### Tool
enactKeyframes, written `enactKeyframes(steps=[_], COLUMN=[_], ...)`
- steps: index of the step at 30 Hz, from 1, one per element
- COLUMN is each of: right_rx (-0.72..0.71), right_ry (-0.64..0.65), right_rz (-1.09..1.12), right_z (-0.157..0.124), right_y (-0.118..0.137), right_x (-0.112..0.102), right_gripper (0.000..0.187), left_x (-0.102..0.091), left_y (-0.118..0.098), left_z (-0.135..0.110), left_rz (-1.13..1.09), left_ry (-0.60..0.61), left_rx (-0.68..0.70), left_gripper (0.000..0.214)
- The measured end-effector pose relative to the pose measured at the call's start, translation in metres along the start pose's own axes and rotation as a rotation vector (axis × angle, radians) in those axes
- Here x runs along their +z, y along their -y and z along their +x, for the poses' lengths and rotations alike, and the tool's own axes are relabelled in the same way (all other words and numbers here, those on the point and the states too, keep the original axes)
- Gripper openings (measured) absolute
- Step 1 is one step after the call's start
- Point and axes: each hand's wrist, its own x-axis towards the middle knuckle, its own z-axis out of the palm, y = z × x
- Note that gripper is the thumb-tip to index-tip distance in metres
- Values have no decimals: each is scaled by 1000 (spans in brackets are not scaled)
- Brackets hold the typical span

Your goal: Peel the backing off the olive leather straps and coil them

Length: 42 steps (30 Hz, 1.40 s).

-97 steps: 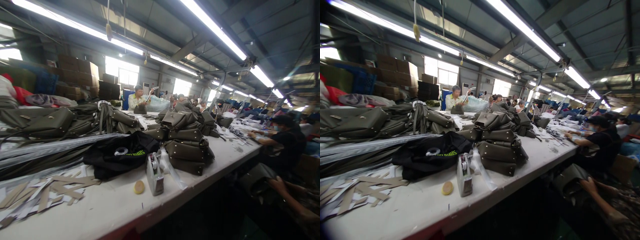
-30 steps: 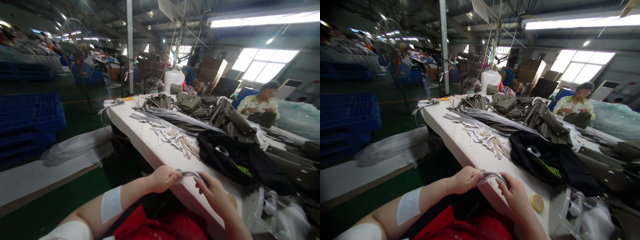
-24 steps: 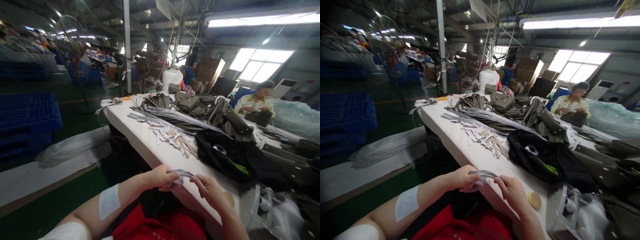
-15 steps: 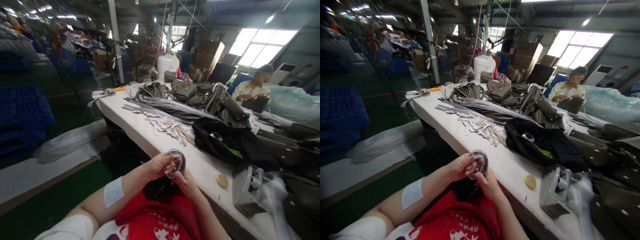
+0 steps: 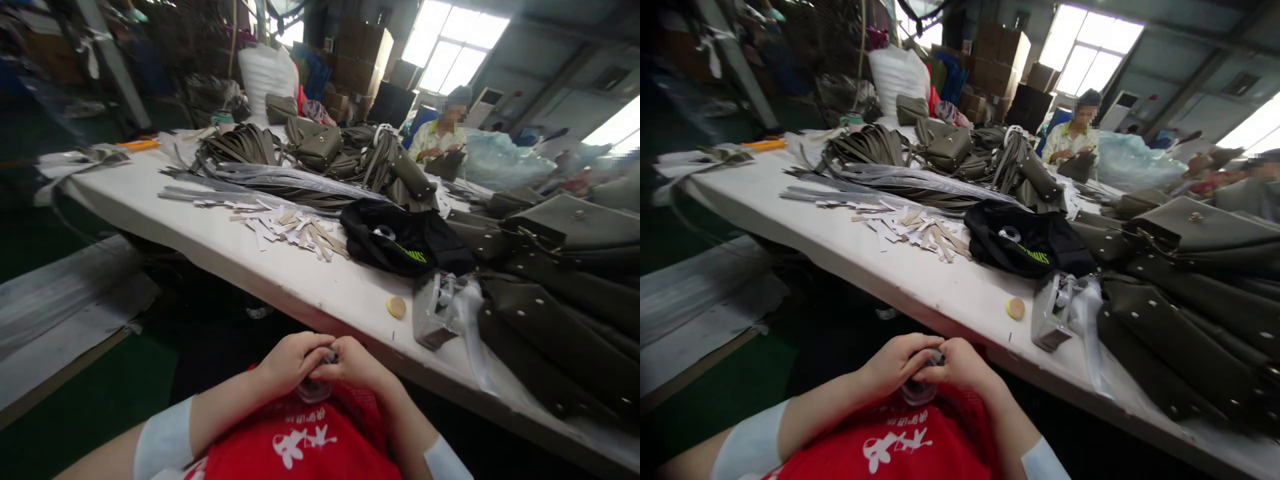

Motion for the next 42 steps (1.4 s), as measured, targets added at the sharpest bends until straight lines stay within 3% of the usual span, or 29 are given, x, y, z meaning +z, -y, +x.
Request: enactKeyframes(steps=[3,8,12,16,20,26,30,33,36,39,42], right_rx=[-23,48,161,103,-14,-10,33,49,59,52,19], right_ry=[-41,-595,-774,-676,-544,-671,-729,-710,-690,-663,-570], right_rz=[42,-58,-61,-82,-183,-479,-627,-710,-743,-725,-664], right_z=[-21,-68,-79,-49,10,131,184,195,187,160,115], right_y=[-6,-24,-50,-57,-46,-21,-6,0,0,-2,-3], right_x=[4,-46,-77,-65,-53,-82,-92,-95,-101,-107,-102], right_gripper=[31,24,35,33,27,30,29,24,28,29,31], left_x=[16,16,8,6,4,2,3,2,0,0,4], left_y=[8,28,27,16,10,9,10,11,13,20,30], left_z=[-10,-13,-12,-13,-18,-31,-36,-38,-38,-37,-35], left_rz=[30,-113,-147,-74,-50,-41,-44,-50,-47,-73,-198], left_ry=[56,115,150,149,135,48,-22,-36,-31,-19,-7], left_rx=[-53,-249,-278,-251,-238,-270,-285,-272,-264,-260,-323], left_gripper=[33,39,36,29,28,33,29,28,30,29,33])
